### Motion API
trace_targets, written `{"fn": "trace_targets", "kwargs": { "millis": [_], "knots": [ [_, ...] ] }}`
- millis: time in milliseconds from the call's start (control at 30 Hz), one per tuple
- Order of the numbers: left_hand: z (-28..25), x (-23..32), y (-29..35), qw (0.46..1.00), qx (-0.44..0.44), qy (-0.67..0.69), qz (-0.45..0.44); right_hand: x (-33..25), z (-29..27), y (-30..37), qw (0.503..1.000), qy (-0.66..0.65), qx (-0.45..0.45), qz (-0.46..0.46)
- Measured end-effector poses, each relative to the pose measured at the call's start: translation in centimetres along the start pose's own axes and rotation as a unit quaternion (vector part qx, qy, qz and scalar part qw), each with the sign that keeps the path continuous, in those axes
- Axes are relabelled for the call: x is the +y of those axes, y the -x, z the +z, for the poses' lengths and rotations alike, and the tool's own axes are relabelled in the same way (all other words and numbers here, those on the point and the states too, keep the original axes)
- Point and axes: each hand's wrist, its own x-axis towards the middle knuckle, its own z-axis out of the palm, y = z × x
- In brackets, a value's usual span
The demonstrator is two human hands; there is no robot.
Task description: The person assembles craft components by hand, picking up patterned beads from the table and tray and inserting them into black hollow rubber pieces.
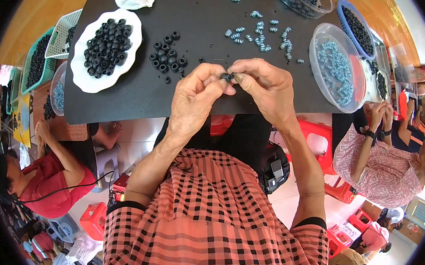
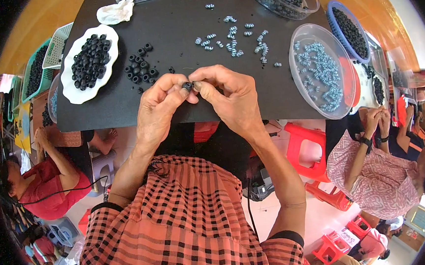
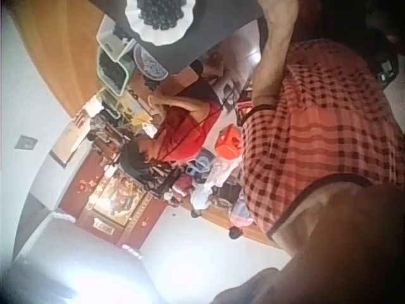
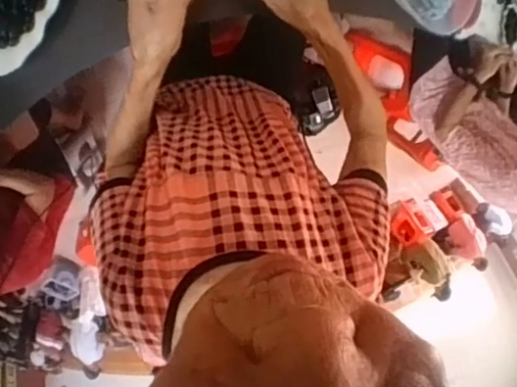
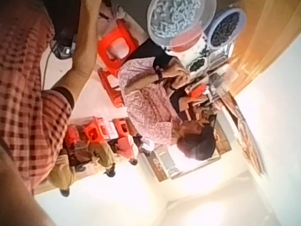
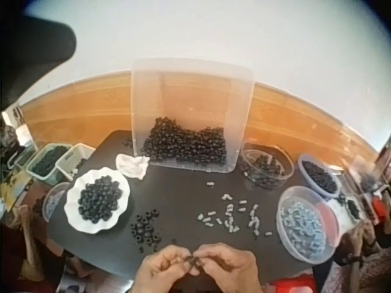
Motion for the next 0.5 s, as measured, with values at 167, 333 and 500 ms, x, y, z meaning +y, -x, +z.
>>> {"fn": "trace_targets", "kwargs": {
  "millis": [167, 333, 500],
  "knots": [
    [0.6, -0.1, 0.0, 0.999, -0.006, -0.034, -0.001, 0.4, -0.4, 0.3, 1.0, -0.021, 0.013, -0.014],
    [1.5, 0.2, 0.3, 0.997, 0.003, -0.081, 0.016, 0.8, -0.5, 0.6, 0.998, 0.033, 0.034, -0.03],
    [1.3, -0.2, 0.0, 0.997, 0.003, -0.074, 0.017, 0.7, -0.4, 0.9, 0.995, 0.07, 0.046, -0.055]
  ]
}}
